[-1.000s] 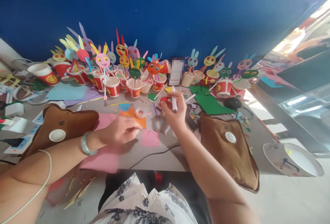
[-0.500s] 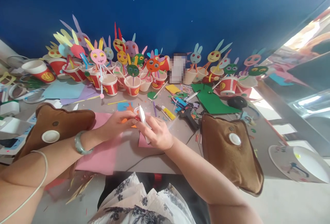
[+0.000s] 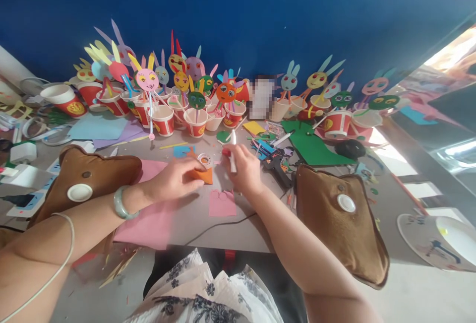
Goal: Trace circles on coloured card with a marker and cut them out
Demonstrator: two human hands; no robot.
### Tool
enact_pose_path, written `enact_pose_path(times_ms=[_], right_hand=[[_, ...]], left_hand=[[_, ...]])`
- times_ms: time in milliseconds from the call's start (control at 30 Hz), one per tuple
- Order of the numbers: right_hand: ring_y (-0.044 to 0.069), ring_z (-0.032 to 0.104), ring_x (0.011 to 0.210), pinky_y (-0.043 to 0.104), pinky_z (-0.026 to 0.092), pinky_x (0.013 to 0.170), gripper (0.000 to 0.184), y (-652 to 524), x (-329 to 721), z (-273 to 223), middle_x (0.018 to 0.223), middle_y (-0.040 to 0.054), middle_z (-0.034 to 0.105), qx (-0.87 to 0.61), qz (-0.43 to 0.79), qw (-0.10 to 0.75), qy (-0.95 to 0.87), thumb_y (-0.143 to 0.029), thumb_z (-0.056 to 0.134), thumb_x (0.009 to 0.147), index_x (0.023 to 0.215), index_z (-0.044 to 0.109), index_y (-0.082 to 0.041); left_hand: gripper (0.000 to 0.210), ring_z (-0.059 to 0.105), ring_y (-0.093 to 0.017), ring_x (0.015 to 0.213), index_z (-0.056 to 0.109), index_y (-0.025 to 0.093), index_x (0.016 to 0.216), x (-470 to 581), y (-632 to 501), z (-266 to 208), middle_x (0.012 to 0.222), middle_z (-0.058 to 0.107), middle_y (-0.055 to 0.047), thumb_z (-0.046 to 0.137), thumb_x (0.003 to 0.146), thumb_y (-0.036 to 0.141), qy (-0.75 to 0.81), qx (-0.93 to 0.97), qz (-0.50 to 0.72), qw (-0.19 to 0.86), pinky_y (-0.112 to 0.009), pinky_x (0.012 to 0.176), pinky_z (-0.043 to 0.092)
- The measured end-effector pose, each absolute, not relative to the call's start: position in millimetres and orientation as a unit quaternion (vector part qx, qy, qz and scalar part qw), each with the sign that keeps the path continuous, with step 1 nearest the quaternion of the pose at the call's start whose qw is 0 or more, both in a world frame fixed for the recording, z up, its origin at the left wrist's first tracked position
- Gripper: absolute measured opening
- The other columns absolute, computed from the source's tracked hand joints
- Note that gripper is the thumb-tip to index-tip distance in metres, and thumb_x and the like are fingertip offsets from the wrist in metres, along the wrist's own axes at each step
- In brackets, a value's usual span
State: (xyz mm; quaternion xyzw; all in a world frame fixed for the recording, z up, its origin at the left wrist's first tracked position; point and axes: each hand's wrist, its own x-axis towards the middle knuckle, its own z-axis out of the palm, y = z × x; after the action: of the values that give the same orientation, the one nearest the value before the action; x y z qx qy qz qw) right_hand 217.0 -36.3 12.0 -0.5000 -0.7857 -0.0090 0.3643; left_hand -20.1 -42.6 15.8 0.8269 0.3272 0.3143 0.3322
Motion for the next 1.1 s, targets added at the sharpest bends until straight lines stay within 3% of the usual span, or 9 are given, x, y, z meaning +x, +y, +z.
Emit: enact_pose_path(times_ms=[133,333,467,633,767,900,1100], right_hand=[[0.024,0.068,0.082,0.034,0.052,0.074,0.020,-12,231,3,0.093,0.0082,0.073,-0.546,0.026,0.358,-0.757,-0.022,0.059,0.086,0.104,0.068,-0.022],[0.024,0.067,0.085,0.034,0.052,0.078,0.032,-5,227,-7,0.098,0.0079,0.074,-0.522,0.088,0.355,-0.771,-0.019,0.059,0.082,0.113,0.068,-0.022],[0.031,0.065,0.100,0.044,0.047,0.093,0.045,-5,230,-8,0.103,0.0107,0.075,-0.548,0.037,0.298,-0.780,-0.014,0.060,0.074,0.117,0.068,-0.020],[0.032,0.064,0.099,0.052,0.038,0.103,0.044,-1,236,-14,0.091,0.0088,0.076,-0.582,-0.023,0.233,-0.779,-0.009,0.060,0.068,0.110,0.069,-0.020],[0.030,0.064,0.096,0.052,0.029,0.111,0.047,-1,234,-15,0.084,0.0062,0.076,-0.581,-0.034,0.222,-0.782,-0.004,0.055,0.067,0.109,0.068,-0.020],[0.029,0.063,0.093,0.052,0.028,0.111,0.047,-2,231,-14,0.081,0.0056,0.074,-0.585,-0.037,0.215,-0.781,-0.004,0.056,0.067,0.110,0.068,-0.020],[0.030,0.064,0.092,0.051,0.038,0.102,0.029,-6,229,-9,0.086,0.0069,0.075,-0.573,-0.062,0.266,-0.773,-0.016,0.061,0.079,0.106,0.068,-0.021]], left_hand=[[0.014,0.064,-0.023,0.109,0.073,0.019,0.100,-20,-43,14,0.108,0.070,-0.008,0.065,0.089,0.023,0.243,0.910,0.235,0.241,-0.039,0.103,0.051],[0.018,0.064,-0.022,0.107,0.074,0.019,0.104,-21,-40,10,0.110,0.068,-0.009,0.060,0.094,0.025,0.241,0.921,0.215,0.218,-0.033,0.099,0.051],[0.018,0.065,-0.019,0.099,0.073,0.018,0.105,-22,-40,9,0.109,0.068,-0.008,0.059,0.096,0.025,0.251,0.918,0.207,0.226,-0.029,0.092,0.052],[0.018,0.065,-0.019,0.097,0.071,0.017,0.104,-23,-40,8,0.106,0.068,-0.008,0.057,0.096,0.026,0.256,0.909,0.215,0.250,-0.029,0.090,0.052],[0.030,0.063,-0.022,0.112,0.068,0.019,0.120,-20,-46,10,0.123,0.066,-0.011,0.060,0.097,0.035,0.192,0.921,0.217,0.260,-0.034,0.101,0.050],[0.040,0.052,-0.032,0.131,0.068,0.024,0.129,-13,-60,11,0.145,0.057,-0.014,0.062,0.096,0.047,0.080,0.964,0.180,0.180,-0.046,0.110,0.040],[0.053,0.050,-0.037,0.130,0.073,0.024,0.122,-13,-65,9,0.139,0.057,-0.018,0.063,0.090,0.065,0.102,0.982,0.112,0.114,-0.049,0.108,0.037]])
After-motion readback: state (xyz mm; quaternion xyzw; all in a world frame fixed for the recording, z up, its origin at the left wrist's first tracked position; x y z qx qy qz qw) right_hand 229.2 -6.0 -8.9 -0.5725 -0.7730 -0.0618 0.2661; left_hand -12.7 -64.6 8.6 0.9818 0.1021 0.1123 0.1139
